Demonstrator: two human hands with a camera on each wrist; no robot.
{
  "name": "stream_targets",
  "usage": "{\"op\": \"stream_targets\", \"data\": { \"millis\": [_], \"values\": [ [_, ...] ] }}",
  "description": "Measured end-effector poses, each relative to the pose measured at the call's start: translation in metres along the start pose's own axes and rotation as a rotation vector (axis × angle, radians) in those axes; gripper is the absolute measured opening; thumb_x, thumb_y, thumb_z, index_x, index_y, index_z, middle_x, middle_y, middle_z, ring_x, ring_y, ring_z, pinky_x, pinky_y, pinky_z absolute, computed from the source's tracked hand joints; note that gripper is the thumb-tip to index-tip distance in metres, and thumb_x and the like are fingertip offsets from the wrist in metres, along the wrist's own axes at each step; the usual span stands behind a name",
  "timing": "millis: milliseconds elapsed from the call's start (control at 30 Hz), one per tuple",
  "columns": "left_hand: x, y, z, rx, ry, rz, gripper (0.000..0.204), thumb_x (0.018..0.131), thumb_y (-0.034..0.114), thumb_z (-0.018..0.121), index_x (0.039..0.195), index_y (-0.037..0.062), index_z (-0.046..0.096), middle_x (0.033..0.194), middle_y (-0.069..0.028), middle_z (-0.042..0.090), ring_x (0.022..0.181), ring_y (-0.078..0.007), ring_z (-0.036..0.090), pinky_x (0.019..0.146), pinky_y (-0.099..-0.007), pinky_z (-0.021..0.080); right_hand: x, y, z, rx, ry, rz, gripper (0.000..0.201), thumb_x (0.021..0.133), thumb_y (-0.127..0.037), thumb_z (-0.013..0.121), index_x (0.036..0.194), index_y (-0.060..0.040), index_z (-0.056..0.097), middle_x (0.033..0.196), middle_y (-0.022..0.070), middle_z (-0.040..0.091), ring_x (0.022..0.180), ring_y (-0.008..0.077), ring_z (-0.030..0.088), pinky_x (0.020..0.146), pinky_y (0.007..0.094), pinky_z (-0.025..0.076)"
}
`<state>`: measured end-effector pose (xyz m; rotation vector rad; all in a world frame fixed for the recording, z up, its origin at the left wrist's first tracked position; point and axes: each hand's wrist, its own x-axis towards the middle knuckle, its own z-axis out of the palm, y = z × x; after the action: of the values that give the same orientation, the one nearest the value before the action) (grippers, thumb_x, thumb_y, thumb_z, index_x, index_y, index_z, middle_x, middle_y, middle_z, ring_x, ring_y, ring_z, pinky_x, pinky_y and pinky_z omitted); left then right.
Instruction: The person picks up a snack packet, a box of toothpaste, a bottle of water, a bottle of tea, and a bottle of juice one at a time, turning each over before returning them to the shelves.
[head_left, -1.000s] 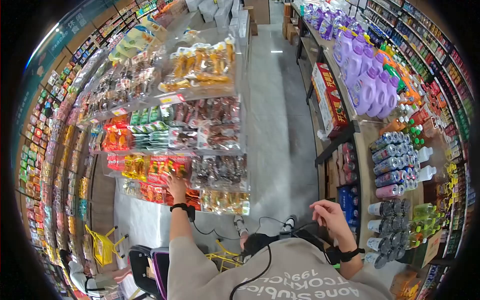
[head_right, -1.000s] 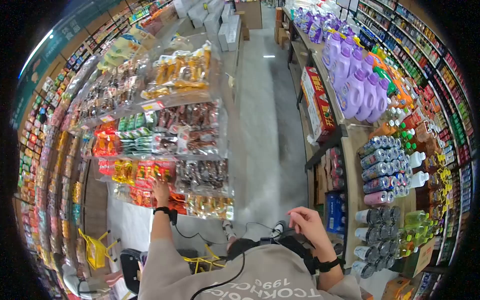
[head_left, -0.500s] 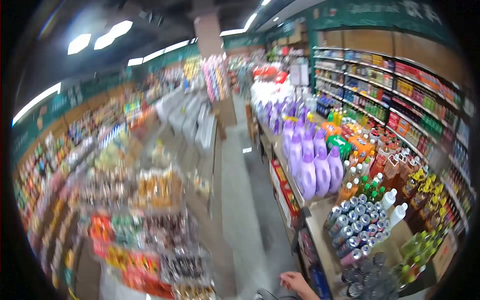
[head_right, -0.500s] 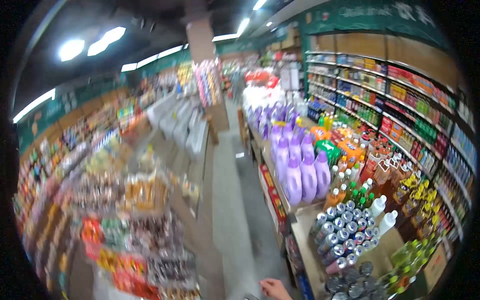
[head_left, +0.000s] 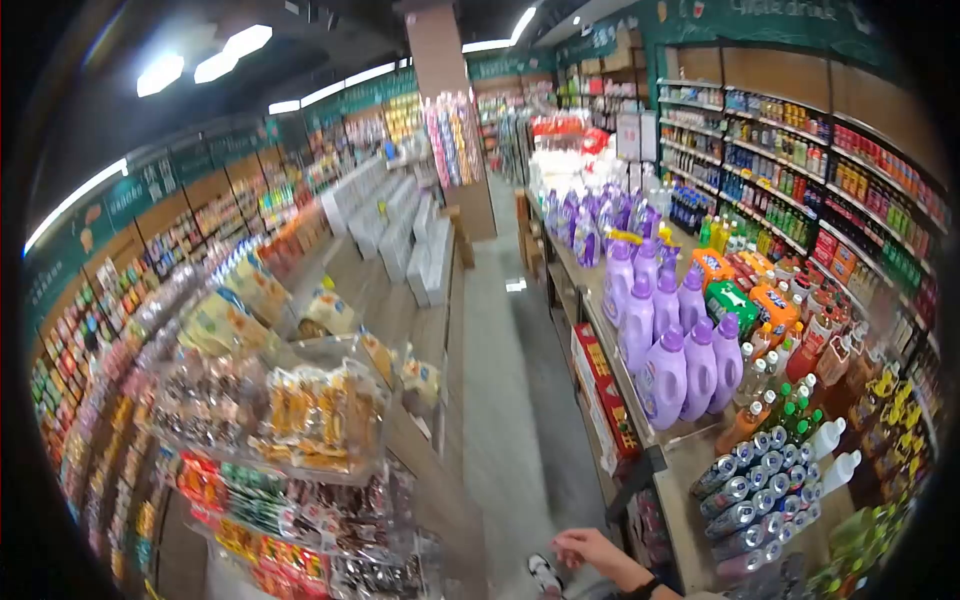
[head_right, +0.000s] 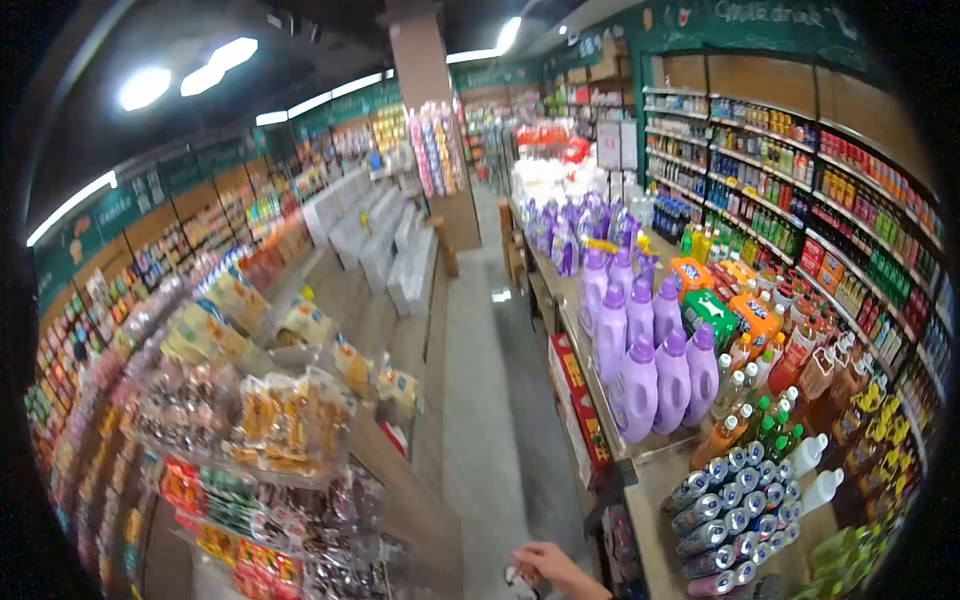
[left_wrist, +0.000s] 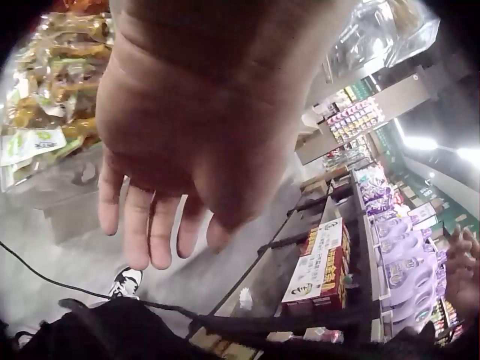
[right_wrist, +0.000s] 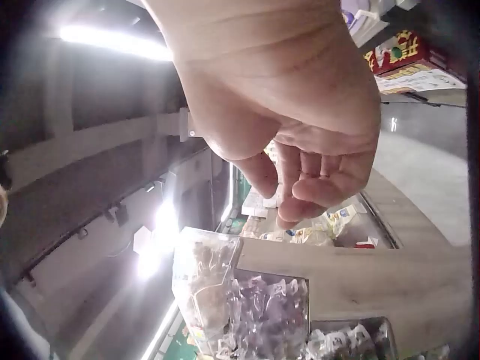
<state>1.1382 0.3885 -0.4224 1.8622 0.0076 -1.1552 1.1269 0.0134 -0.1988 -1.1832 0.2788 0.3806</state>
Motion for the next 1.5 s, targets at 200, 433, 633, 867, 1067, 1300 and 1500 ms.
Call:
{"op": "stream_targets", "data": {
  "millis": [200,433,633,867,1067,1300,1500],
  "values": [
    [0.099,-0.008,-0.014,-0.059,-0.011,0.092,0.037,0.1,0.038,0.062,0.106,0.0028,0.07,0.08,-0.0047,0.07,0.073,-0.0131,0.066,0.068,-0.0308,0.053,0.061,-0.099,-0.016,-0.14,0.116,0.041,0.026,0.102,-0.024,0.06,0.111,-0.0019,0.07,0.079,0.0039,0.068,0.061,0.0083,0.06,0.056,0.0224,0.046],
    [0.131,0.078,-0.047,-0.286,-0.142,0.023,0.032,0.098,0.032,0.063,0.11,0.0023,0.071,0.078,-0.003,0.068,0.07,-0.0132,0.063,0.064,-0.0272,0.049,0.145,-0.181,-0.044,-0.075,0.248,-0.034,0.022,0.101,-0.022,0.061,0.108,-0.0029,0.07,0.076,0.004,0.066,0.06,0.01,0.06,0.054,0.0236,0.045],
    [0.152,0.127,-0.064,-0.481,-0.007,0.1,0.025,0.102,0.021,0.058,0.115,0.0039,0.069,0.095,0.0032,0.068,0.082,-0.0074,0.058,0.07,-0.0228,0.047,0.223,-0.21,-0.085,-0.081,0.234,0.066,0.022,0.101,-0.021,0.06,0.108,-0.0023,0.069,0.076,0.0031,0.066,0.061,0.0096,0.06,0.055,0.023,0.047],
    [0.225,0.181,-0.107,-0.703,0.161,-0.085,0.029,0.102,0.03,0.06,0.117,0.0059,0.068,0.088,-0.0011,0.066,0.079,-0.0107,0.06,0.071,-0.0252,0.048,0.398,-0.273,-0.15,0.019,0.208,0.005,0.021,0.1,-0.025,0.062,0.102,-0.006,0.069,0.073,0.0015,0.066,0.057,0.0079,0.057,0.051,0.0228,0.042],
    [0.285,0.319,-0.175,-0.582,0.43,-0.06,0.022,0.1,0.027,0.062,0.105,0.0055,0.067,0.074,0.0006,0.059,0.066,-0.0095,0.055,0.06,-0.0272,0.047,0.545,-0.401,-0.162,0.077,0.041,-0.089,0.021,0.102,-0.023,0.059,0.103,-0.0042,0.067,0.074,0.0016,0.064,0.058,0.0084,0.055,0.052,0.0231,0.04],
    [0.353,0.366,-0.212,-0.772,0.725,0.006,0.022,0.1,0.024,0.061,0.102,0.0031,0.068,0.07,0.0004,0.056,0.062,-0.0097,0.054,0.056,-0.0273,0.046,0.653,-0.475,-0.184,0.067,-0.051,-0.073,0.02,0.102,-0.024,0.06,0.104,-0.0047,0.066,0.074,0.0012,0.063,0.058,0.009,0.055,0.051,0.0232,0.038],
    [0.42,0.404,-0.263,-0.947,0.843,-0.076,0.023,0.1,0.024,0.06,0.102,0.0032,0.069,0.07,0.0,0.056,0.062,-0.0104,0.054,0.057,-0.0277,0.048,0.734,-0.485,-0.228,0.0,-0.045,-0.002,0.02,0.102,-0.026,0.06,0.104,-0.0061,0.065,0.074,0.0007,0.061,0.058,0.0098,0.053,0.05,0.0234,0.04]
  ]
}}
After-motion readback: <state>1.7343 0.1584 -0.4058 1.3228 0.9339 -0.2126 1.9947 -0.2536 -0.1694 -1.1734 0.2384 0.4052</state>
